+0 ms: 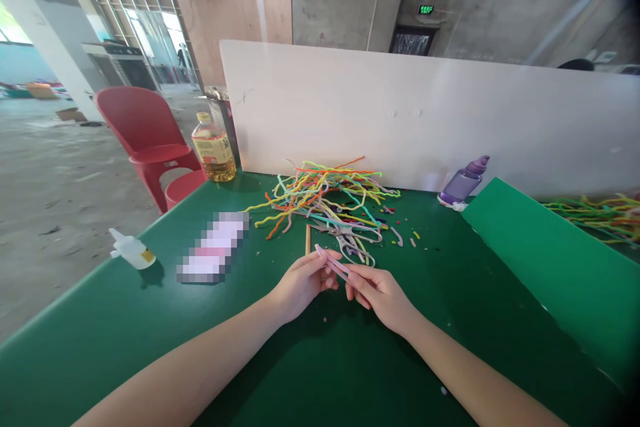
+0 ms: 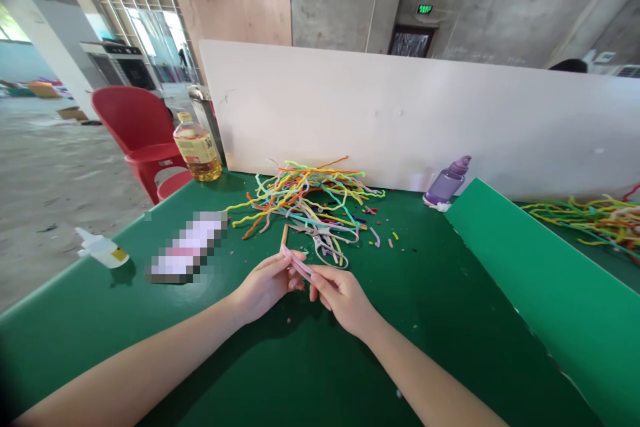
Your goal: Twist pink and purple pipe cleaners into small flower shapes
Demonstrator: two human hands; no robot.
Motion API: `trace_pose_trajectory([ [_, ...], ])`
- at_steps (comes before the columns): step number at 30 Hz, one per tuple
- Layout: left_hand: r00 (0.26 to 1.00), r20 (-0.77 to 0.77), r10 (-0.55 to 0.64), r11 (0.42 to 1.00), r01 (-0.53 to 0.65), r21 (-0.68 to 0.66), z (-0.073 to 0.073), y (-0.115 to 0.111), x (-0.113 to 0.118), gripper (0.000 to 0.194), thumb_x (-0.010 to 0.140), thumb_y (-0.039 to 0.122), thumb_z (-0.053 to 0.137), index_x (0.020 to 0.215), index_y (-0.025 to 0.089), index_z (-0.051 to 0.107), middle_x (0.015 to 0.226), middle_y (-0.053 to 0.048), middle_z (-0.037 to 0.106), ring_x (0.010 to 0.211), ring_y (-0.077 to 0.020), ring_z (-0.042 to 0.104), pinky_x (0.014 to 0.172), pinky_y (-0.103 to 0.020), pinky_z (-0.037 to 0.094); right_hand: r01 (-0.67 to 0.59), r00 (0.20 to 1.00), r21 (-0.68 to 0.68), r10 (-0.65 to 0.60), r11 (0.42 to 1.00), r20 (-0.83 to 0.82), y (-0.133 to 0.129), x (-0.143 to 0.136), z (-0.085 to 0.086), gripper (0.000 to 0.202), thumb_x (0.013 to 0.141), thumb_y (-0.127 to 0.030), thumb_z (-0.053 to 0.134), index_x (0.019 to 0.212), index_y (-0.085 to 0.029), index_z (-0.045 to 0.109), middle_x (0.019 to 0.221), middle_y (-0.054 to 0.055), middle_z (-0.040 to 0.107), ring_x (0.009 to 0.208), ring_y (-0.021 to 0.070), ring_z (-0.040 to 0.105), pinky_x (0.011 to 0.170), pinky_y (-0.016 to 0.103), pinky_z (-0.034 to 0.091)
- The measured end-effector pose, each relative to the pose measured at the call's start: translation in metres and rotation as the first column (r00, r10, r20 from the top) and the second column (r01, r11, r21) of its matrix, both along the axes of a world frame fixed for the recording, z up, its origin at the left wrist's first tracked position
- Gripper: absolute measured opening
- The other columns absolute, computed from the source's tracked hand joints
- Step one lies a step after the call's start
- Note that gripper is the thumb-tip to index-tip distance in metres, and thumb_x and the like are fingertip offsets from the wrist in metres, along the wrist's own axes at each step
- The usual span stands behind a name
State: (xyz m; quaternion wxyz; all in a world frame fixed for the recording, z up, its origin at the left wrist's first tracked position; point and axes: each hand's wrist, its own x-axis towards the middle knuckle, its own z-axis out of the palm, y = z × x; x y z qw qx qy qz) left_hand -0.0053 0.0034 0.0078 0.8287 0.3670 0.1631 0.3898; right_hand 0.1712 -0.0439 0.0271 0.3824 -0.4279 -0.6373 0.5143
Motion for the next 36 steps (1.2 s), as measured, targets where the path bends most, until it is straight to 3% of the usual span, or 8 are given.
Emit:
trace_pose_trajectory([
  [4, 1.0, -0.013, 0.017, 0.999, -0.016, 0.041, 0.002, -0.001, 0.0, 0.028, 0.093, 0.031, 0.04, 0.089, 0.013, 0.06, 0.051, 0.006, 0.033, 0.048, -0.0078, 0.035, 0.058, -0.024, 0.033, -0.008, 0.999, -0.027, 0.009, 1.0, 0.035, -0.001, -0.001, -0.001, 0.04, 0.091, -0.044, 0.039, 0.113, -0.017, 0.058, 0.065, -0.001, 0.051, 0.045, 0.0066, 0.035, 0.043, 0.022, 0.026],
  [10, 0.996, -0.055, 0.073, 0.994, -0.068, 0.088, 0.0, -0.001, 0.002, 0.029, 0.092, 0.034, 0.039, 0.077, 0.014, 0.054, 0.056, 0.002, 0.044, 0.05, -0.0087, 0.04, 0.054, -0.023, 0.029, 0.088, 0.967, 0.067, -0.102, 0.994, 0.232, -0.005, 0.0, -0.001, 0.046, 0.091, -0.049, 0.032, 0.096, -0.015, 0.062, 0.049, -0.005, 0.037, 0.044, 0.0088, 0.032, 0.044, 0.023, 0.023],
  [16, 0.98, -0.141, 0.142, 0.979, -0.118, 0.166, -0.002, 0.001, 0.001, 0.029, 0.091, 0.037, 0.041, 0.076, 0.015, 0.052, 0.057, 0.002, 0.046, 0.052, -0.0089, 0.042, 0.054, -0.023, 0.029, 0.16, 0.896, 0.156, -0.21, 0.975, 0.391, -0.001, 0.004, -0.002, 0.047, 0.091, -0.049, 0.032, 0.07, -0.017, 0.06, 0.048, -0.004, 0.036, 0.044, 0.0096, 0.033, 0.046, 0.024, 0.023],
  [22, 0.936, -0.216, 0.279, 0.944, -0.226, 0.24, -0.004, 0.001, 0.002, 0.028, 0.09, 0.039, 0.043, 0.075, 0.016, 0.051, 0.06, 0.004, 0.041, 0.051, -0.0077, 0.042, 0.054, -0.022, 0.029, 0.173, 0.842, 0.282, -0.291, 0.944, 0.454, 0.007, 0.007, -0.007, 0.029, 0.088, -0.043, 0.044, 0.084, -0.019, 0.059, 0.067, 0.0, 0.053, 0.06, 0.0137, 0.048, 0.055, 0.024, 0.034],
  [29, 0.907, -0.209, 0.366, 0.917, -0.313, 0.247, -0.001, 0.001, 0.001, 0.029, 0.088, 0.038, 0.046, 0.069, 0.016, 0.047, 0.06, 0.005, 0.037, 0.051, -0.0079, 0.041, 0.053, -0.023, 0.03, 0.027, 0.801, 0.416, -0.269, 0.909, 0.535, 0.007, 0.012, -0.007, 0.027, 0.087, -0.039, 0.048, 0.103, -0.02, 0.059, 0.077, 0.001, 0.053, 0.065, 0.0136, 0.05, 0.061, 0.025, 0.039],
  [36, 0.894, -0.21, 0.396, 0.908, -0.347, 0.236, 0.0, 0.0, 0.0, 0.029, 0.087, 0.037, 0.048, 0.067, 0.016, 0.048, 0.057, 0.005, 0.036, 0.05, -0.0083, 0.04, 0.051, -0.023, 0.03, -0.013, 0.763, 0.489, -0.307, 0.872, 0.568, 0.005, 0.01, -0.009, 0.028, 0.085, -0.032, 0.049, 0.109, -0.021, 0.056, 0.078, 0.002, 0.055, 0.064, 0.0137, 0.051, 0.061, 0.025, 0.04],
])
